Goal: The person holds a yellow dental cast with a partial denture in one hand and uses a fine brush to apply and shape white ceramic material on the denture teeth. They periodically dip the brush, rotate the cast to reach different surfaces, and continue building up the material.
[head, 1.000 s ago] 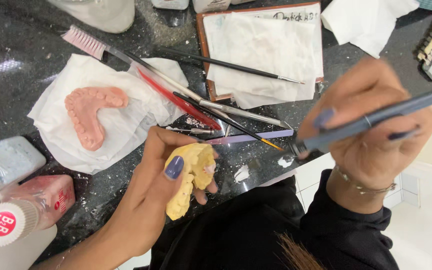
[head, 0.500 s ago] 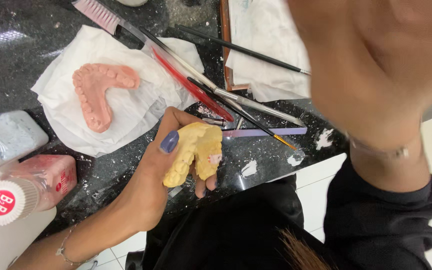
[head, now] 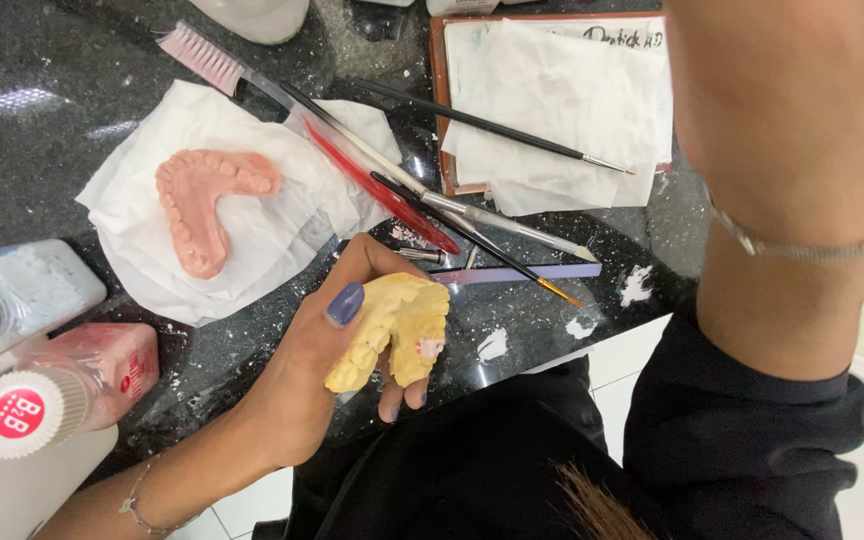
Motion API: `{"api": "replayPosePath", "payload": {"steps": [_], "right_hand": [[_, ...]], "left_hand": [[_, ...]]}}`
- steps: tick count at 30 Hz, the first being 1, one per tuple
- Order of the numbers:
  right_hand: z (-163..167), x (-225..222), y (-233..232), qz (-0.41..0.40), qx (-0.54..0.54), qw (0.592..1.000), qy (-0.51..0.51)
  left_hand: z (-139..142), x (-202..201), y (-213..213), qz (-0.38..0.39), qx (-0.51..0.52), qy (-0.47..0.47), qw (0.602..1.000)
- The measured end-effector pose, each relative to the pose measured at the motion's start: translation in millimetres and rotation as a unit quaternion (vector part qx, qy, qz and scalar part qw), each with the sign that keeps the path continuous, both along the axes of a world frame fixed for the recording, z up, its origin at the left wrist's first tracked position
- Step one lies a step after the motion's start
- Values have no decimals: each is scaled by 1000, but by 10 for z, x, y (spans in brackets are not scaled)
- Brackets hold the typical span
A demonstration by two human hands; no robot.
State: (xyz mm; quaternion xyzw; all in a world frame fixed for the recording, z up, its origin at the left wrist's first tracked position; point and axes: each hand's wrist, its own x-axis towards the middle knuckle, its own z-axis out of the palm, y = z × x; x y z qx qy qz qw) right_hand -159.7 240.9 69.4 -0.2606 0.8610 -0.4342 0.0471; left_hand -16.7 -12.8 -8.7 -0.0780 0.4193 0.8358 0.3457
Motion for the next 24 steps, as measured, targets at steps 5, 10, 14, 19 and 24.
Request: {"api": "replayPosePath", "payload": {"steps": [5,10,14,19,24], "right_hand": [[-422,379,411,-83,-259,950,-150],[-508,539,314,-153,-168,969,-95],[-423,475,266,-91,9,996,-18],[-387,526,524,-62,33,996,51],[-363,778,725,-215,43,974,62]], "left_hand": [[-46,-11,15,0,3,-5,1000],[-72,-9,23,0,3,-8,1000],[-24,-26,9,1,-5,-4,1000],[1,-32,-26,6,-10,-14,1000],[2,-15,-31,8,8,-11,1000]]}}
